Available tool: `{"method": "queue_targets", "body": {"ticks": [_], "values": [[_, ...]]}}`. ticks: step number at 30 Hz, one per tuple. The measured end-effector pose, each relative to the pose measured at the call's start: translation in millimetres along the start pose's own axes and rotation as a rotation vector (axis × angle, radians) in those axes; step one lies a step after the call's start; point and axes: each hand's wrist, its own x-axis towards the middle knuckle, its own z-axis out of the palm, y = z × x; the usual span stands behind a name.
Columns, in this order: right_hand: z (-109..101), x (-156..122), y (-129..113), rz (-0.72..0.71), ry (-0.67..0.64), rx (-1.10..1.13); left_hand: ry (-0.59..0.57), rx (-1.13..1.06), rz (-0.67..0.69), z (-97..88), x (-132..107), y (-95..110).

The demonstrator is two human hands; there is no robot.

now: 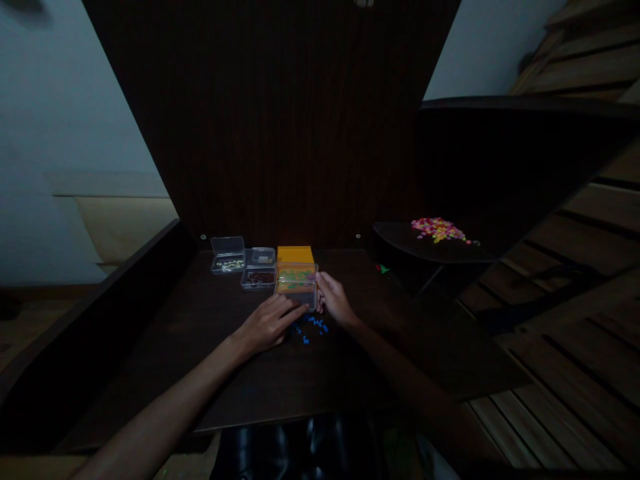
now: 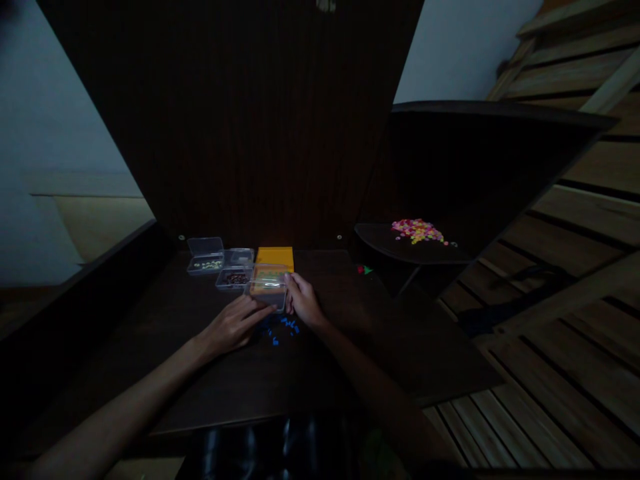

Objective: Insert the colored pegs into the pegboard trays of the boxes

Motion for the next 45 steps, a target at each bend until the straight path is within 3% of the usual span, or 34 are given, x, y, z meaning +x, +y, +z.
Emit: {"method": "queue_targets", "body": {"ticks": [8, 12, 17, 22, 31, 34, 37, 39, 43, 45], "values": [[3, 1, 1, 0.079, 0.063, 0.056, -0.026, -0.059, -0.002, 7.1, -3, 6], [2, 2, 1, 0.132, 0.087, 0.084, 0.059, -0.114, -0.033, 10.0, 1, 9], [1, 3, 6, 0.078, 0.141, 0.074, 0.215, -0.111, -0.280, 10.6, 2, 8], [-1, 0, 3, 0.060, 0.129, 0.060, 0.257, -0.132, -0.577, 7.8, 2, 2], [-2, 0, -1, 0.110, 0.120, 0.013, 0.131, -0.622, -0.767, 9.2, 1, -1], [-9, 3, -2, 0.095, 0.105, -0.074, 0.208, -0.797, -0.866, 14.2, 0, -1], [-26, 7, -9, -0.054, 0.183, -0.219, 0.310, -0.934, -0.936, 17.8, -2, -7], [-40, 7, -16, -0.051, 0.088, -0.325, 0.369, -0.977, -0.967, 18.7, -4, -13], [-64, 3, -22, 0.150, -0.481, -0.466, 0.393, -0.987, -1.035, 18.5, -8, -22], [-69, 2, -21, 0.201, -0.655, -0.476, 0.407, -0.978, -1.053, 18.6, -8, -24]]}}
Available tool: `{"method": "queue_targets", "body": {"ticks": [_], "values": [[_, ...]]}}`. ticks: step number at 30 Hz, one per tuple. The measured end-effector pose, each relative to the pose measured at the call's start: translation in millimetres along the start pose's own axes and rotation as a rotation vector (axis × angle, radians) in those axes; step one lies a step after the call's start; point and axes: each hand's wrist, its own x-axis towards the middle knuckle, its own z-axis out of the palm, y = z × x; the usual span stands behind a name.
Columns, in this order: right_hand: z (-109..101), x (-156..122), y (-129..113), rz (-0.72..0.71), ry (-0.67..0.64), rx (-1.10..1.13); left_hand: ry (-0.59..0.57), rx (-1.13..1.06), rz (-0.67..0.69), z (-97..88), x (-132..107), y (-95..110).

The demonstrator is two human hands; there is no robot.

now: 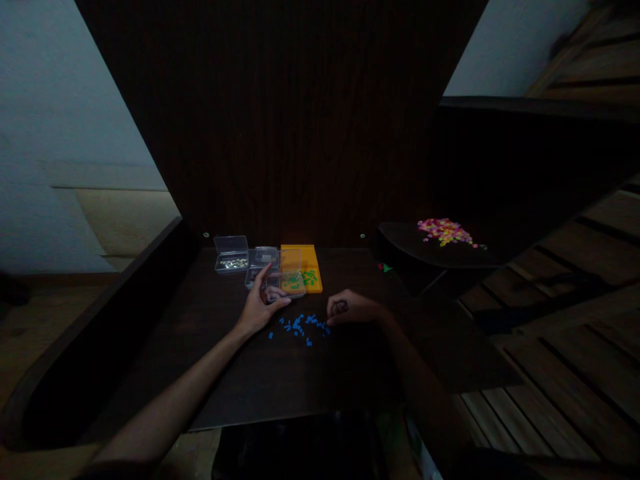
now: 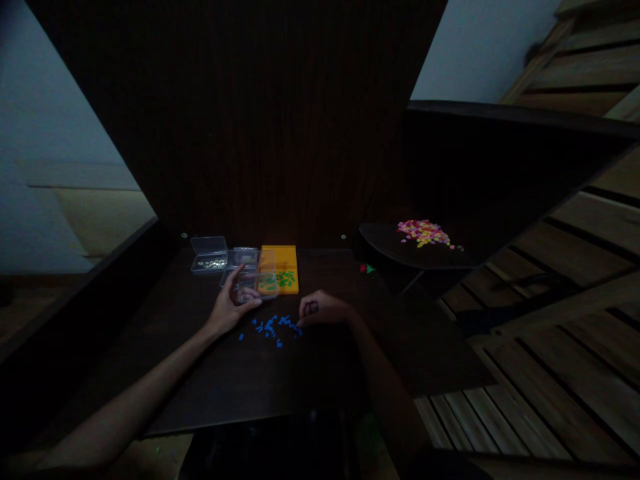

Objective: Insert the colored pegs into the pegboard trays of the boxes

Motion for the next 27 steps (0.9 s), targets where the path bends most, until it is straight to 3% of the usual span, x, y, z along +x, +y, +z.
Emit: {"method": "queue_targets", "body": {"ticks": [2, 8, 21, 27], "values": [[1, 1, 3, -0.017, -0.048, -0.024, 0.007, 0.004, 0.012, 0.4, 0, 0], [3, 7, 7, -0.089, -0.021, -0.135, -0.019, 0.014, 0.077, 3.4, -2, 0], [2, 7, 9, -0.189, -0.038, -0.259, -0.076, 0.000, 0.068, 8.8, -8, 7], [3, 8, 9, -0.119, -0.048, -0.249, -0.061, -0.043, 0.058, 10.2, -10, 10]]}}
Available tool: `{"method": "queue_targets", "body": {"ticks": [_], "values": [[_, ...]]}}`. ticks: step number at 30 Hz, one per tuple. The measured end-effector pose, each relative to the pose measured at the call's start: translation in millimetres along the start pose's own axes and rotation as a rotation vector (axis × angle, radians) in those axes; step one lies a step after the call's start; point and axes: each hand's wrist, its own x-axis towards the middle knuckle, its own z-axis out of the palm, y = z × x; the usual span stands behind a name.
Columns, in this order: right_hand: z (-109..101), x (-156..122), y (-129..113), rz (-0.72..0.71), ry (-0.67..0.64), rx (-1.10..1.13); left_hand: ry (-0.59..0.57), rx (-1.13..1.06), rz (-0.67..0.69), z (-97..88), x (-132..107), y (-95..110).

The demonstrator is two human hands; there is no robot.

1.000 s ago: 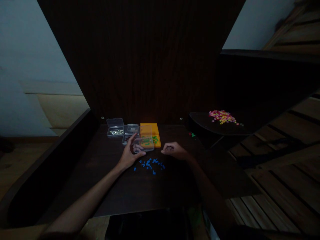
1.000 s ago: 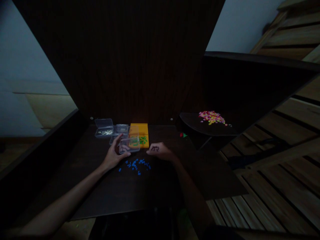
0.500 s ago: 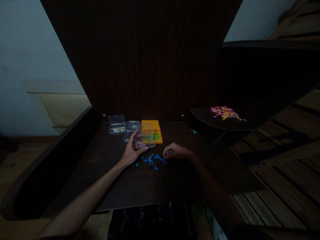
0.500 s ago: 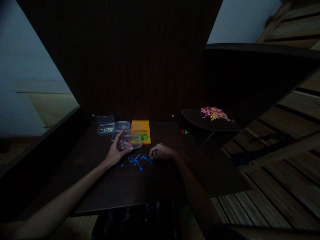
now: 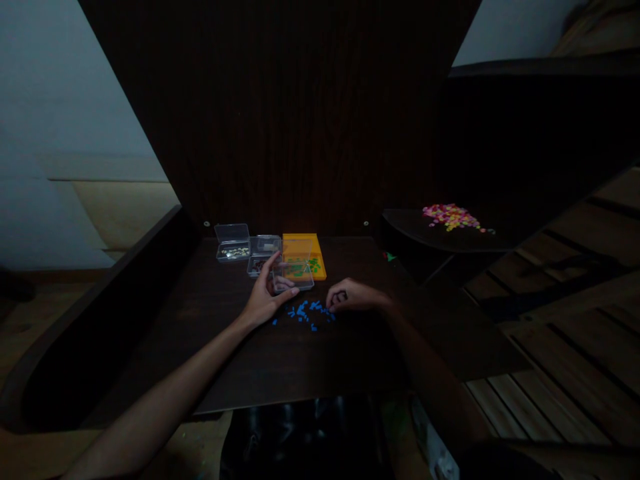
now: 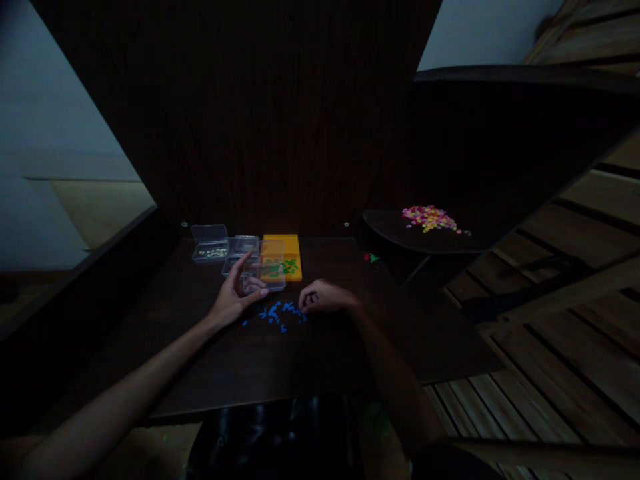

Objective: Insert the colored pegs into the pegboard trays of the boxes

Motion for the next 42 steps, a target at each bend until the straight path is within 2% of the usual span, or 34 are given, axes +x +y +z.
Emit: {"method": "queue_targets", "body": {"ticks": [13, 19, 26, 32, 38, 42], "values": [[-3, -4, -16, 0.131, 0.016, 0.019, 0.005, -0.025, -0.019, 1.5, -1, 6], [1, -3, -21, 0.203, -0.065, -0.104, -0.002, -0.005, 0.018, 2.2, -1, 7], [-1, -5, -20, 0.136, -0.072, -0.131, 0.002, 0.013, 0.021, 3.1, -2, 9], [1, -2, -21, 0.189, 0.000, -0.155, 0.013, 0.064, 0.039, 1.0, 0, 9], [1, -2, -22, 0.176, 0.010, -0.197, 0.003, 0.018, 0.038, 3.3, -2, 10], [2, -3, -26, 0.143, 0.077, -0.234, 0.001, 0.006, 0.022, 4.3, -3, 12]]}}
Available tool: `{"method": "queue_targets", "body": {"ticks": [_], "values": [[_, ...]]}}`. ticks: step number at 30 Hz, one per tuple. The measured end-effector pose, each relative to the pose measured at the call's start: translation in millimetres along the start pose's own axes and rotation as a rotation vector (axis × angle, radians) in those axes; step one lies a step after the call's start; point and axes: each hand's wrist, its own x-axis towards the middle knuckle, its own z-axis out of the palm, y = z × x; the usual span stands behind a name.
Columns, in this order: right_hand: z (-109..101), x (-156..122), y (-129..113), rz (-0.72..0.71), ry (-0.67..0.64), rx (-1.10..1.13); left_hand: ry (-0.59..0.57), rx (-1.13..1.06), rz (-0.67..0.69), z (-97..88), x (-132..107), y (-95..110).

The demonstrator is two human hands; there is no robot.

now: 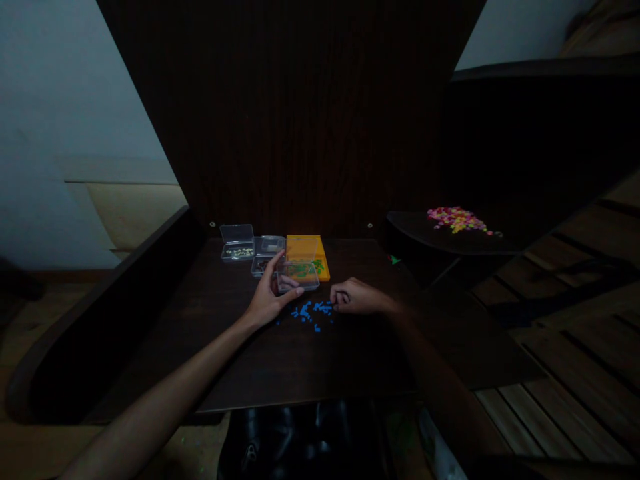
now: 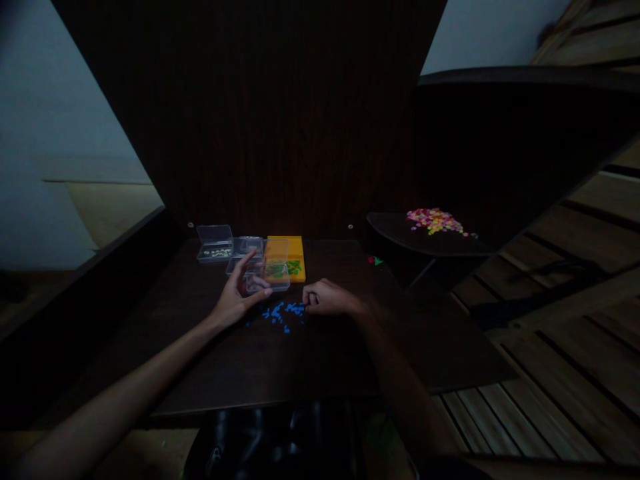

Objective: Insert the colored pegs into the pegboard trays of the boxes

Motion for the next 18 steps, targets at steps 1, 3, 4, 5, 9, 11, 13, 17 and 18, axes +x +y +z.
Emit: {"method": "queue_targets", "body": {"ticks": [1, 3, 4, 5, 9, 11, 13, 17, 18], "values": [[0.3, 0.0, -0.8, -0.011, 0.015, 0.000, 0.001, 0.003, -0.004, 0.0, -0.1, 0.5], [0.9, 0.4, -2.0, -0.029, 0.024, 0.013, 0.004, 0.009, -0.006, -0.2, -0.1, 1.2], [1.2, 0.8, -2.4, -0.034, 0.018, 0.021, 0.004, 0.010, -0.007, -0.2, 0.0, 1.5], [1.5, 1.2, -2.7, -0.037, 0.011, 0.027, 0.003, 0.009, -0.008, -0.2, 0.0, 1.5], [3.5, 3.0, -2.8, -0.026, -0.013, 0.046, -0.003, -0.006, -0.009, 0.1, 0.1, 0.6], [5.1, 4.1, -2.5, -0.009, -0.017, 0.053, -0.004, -0.011, -0.004, 0.2, 0.2, -0.1], [7.0, 5.2, -2.1, -0.003, -0.017, 0.054, -0.002, -0.015, 0.001, 0.2, 0.3, -0.6], [9.9, 6.7, -1.1, -0.012, -0.012, 0.063, 0.004, -0.027, -0.004, 0.2, 0.5, -0.1], [10.1, 6.7, -0.7, -0.013, -0.009, 0.069, 0.006, -0.029, -0.006, 0.2, 0.5, 0.2]]}}
